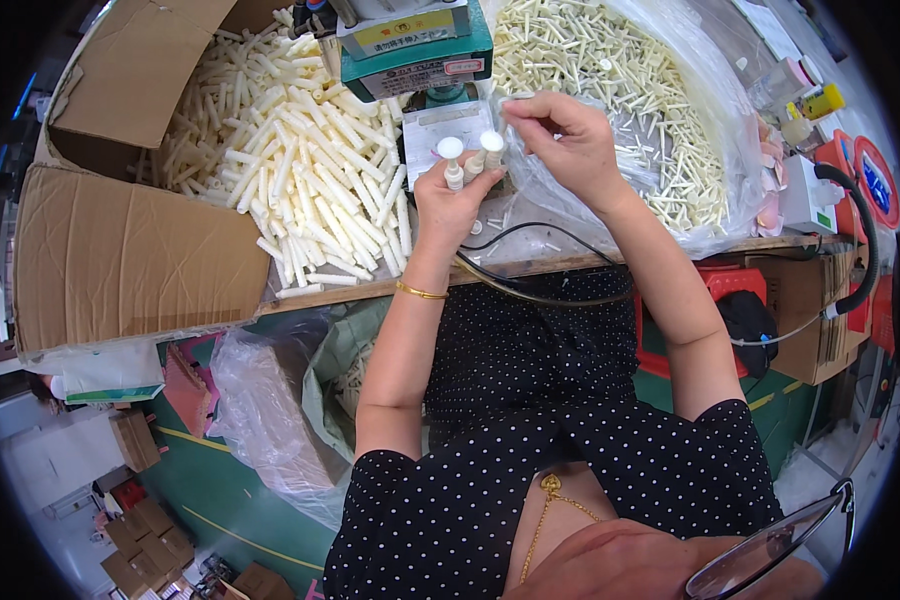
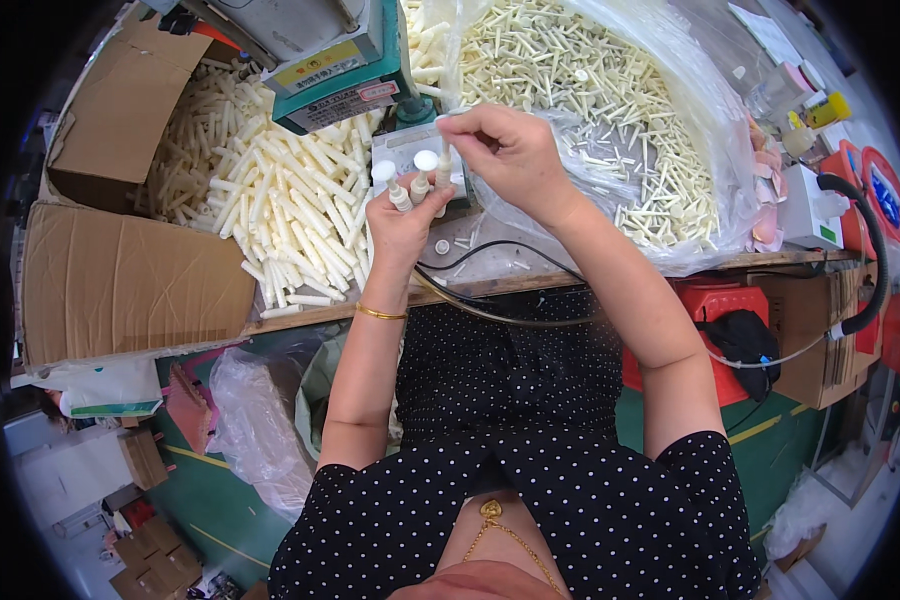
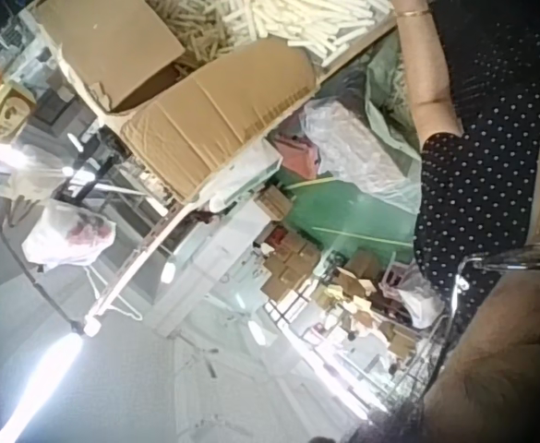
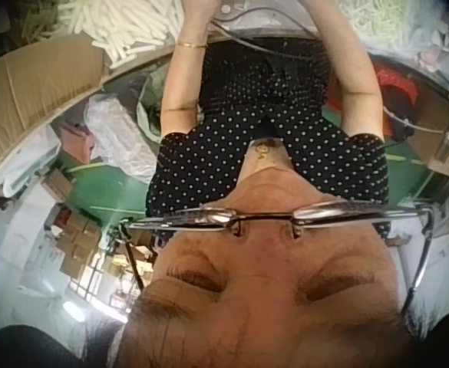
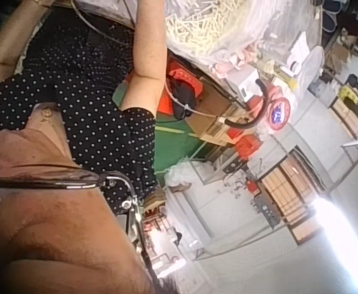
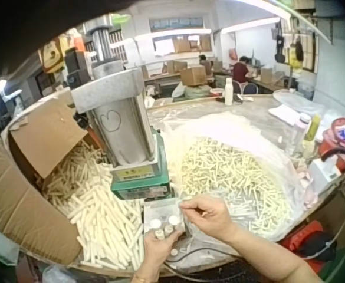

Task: Assemble small plastic sprayer components using a press machine at a workstation.

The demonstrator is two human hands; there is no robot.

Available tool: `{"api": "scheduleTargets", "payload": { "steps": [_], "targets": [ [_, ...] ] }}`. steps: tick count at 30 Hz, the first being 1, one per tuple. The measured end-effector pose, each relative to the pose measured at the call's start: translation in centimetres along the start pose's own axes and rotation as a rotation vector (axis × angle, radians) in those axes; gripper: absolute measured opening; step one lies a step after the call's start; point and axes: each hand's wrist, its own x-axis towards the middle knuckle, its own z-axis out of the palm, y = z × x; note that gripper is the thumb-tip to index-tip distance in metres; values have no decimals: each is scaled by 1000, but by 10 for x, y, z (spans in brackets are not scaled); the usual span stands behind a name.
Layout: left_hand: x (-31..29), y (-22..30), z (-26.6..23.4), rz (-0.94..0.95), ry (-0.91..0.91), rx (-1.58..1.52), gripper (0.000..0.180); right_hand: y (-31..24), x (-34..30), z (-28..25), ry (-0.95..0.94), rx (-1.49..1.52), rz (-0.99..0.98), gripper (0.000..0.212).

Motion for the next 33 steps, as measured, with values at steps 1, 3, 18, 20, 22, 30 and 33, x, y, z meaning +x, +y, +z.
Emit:
{"api": "scheduleTargets", "payload": {
  "steps": [1, 3, 18, 20, 22, 30, 33],
  "targets": [
    [1, 0, -2, 71, -12, 48, 18, -2, 2, 0, -45, -25, -12, 12],
    [3, 5, -6, 122, -5, 81, 18, -9, 5, 1, -38, 87, 149, 12],
    [44, -13, -16, -231, 287, -162, 25, 0, -18, -2, 50, 106, 275, 27],
    [45, -10, -17, -229, 291, -165, 25, -5, -23, -6, 75, 128, 287, 26],
    [43, -9, -17, -232, 296, -169, 25, -2, -28, -10, 130, 163, 302, 23],
    [37, -13, -21, -185, 284, -189, 25, 5, -44, -23, 128, 173, 405, 25],
    [32, -9, -22, -161, 368, -155, 25, 16, -49, -22, 93, 168, 381, 25]
  ]
}}
